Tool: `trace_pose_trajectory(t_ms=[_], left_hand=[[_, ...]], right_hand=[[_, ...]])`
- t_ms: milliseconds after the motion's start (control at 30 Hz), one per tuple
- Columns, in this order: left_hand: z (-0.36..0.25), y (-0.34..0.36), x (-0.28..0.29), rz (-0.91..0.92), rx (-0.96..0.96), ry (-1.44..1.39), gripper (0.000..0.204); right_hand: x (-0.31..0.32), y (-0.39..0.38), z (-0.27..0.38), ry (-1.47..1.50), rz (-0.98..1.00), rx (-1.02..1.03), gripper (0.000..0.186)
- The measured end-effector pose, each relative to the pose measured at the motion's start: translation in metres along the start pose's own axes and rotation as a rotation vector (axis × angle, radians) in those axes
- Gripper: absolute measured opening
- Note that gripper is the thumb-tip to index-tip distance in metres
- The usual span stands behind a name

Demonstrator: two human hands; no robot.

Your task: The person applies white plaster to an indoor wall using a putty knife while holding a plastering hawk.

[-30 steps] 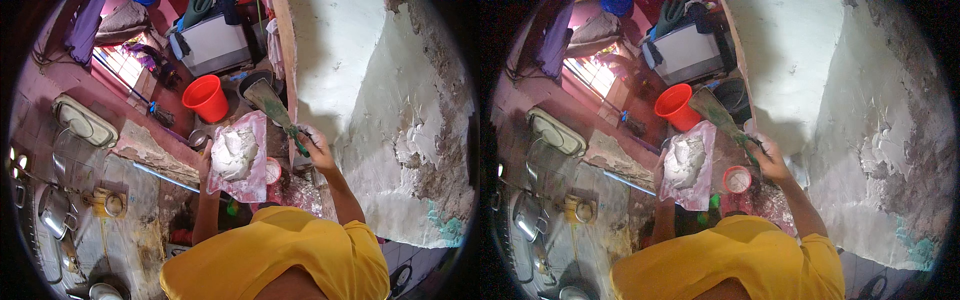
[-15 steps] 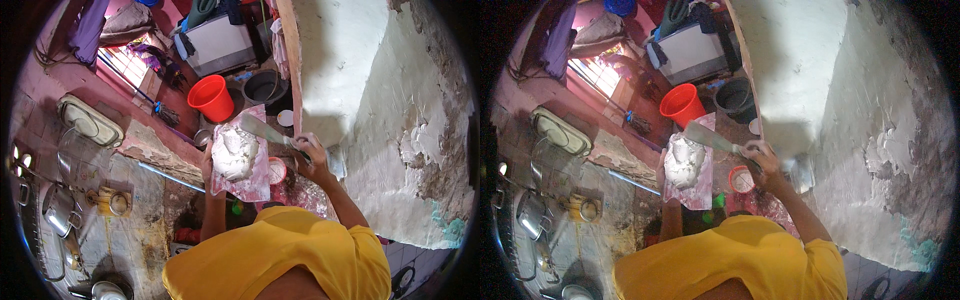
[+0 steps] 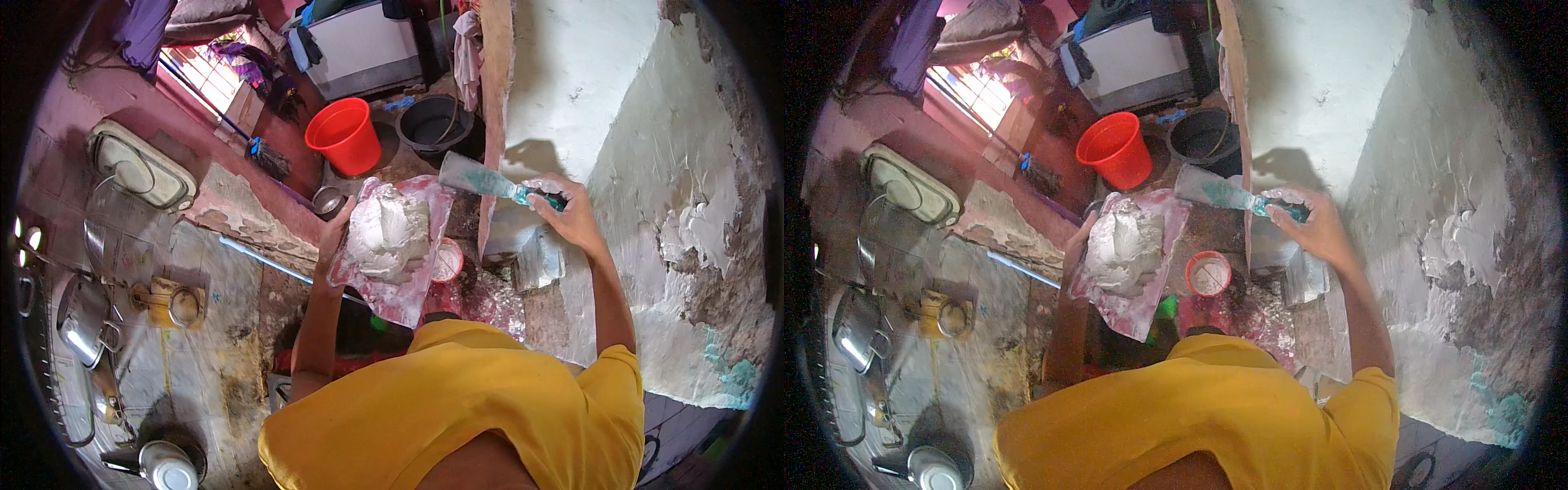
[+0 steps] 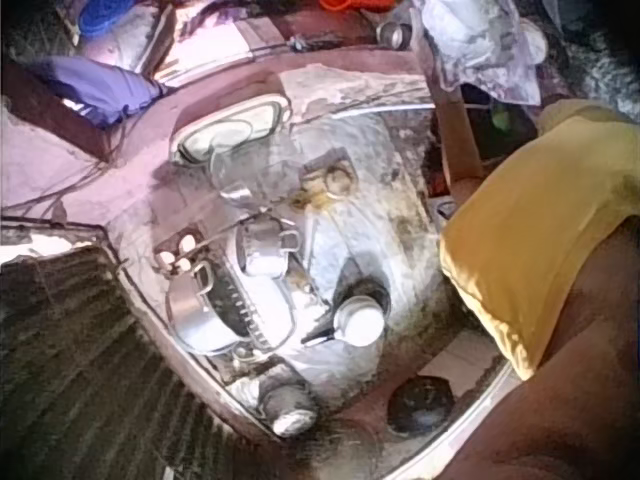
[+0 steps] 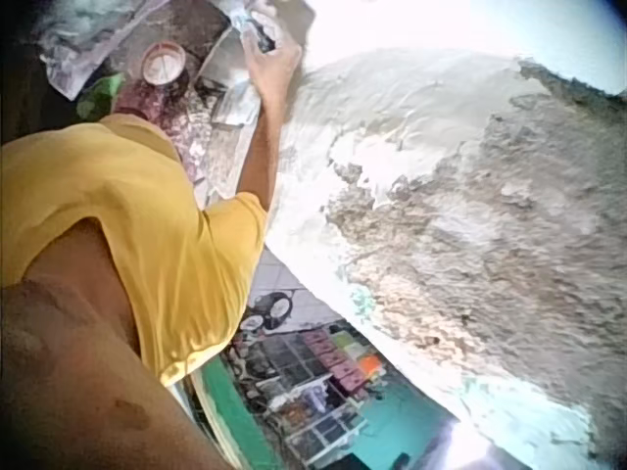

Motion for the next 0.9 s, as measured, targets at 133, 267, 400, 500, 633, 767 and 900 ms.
trace_pose_trajectory(t_ms=[133,267,400,500,633,767,900], left_hand=[[0.001,0.003,0.006,0.021,-0.011,-0.004,0.04],[-0.001,0.001,0.01,0.003,-0.038,-0.003,0.04],[-0.006,-0.001,0.008,-0.012,-0.176,0.036,0.041],[-0.006,0.005,0.028,-0.03,-0.244,0.074,0.045],[0.004,0.002,0.008,0.018,-0.221,0.108,0.063],[0.017,0.007,0.006,0.009,-0.036,0.158,0.075],[0.025,0.017,-0.001,0.012,0.079,0.21,0.078]], right_hand=[[-0.003,0.0,0.006,-0.104,0.075,0.031,0.019],[-0.016,-0.012,0.02,-0.17,0.18,-0.041,0.019],[-0.025,-0.027,0.036,-0.161,0.227,0.014,0.02],[-0.028,-0.037,0.037,-0.172,0.326,-0.015,0.022],[-0.016,-0.031,0.033,0.051,0.222,-0.134,0.026],[-0.008,-0.006,0.022,-0.138,0.032,-0.029,0.036],[-0.024,0.01,-0.002,-0.159,0.033,0.035,0.032]])
Point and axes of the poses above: each hand's wrist, its own y-axis towards the middle knuckle, its own x-axis out of the back of the hand, z = x × y, the point moved 6 cm from there along y, towards the middle knuckle, and after that the axes turned 9 degrees about -x, right-handed, at the moved point
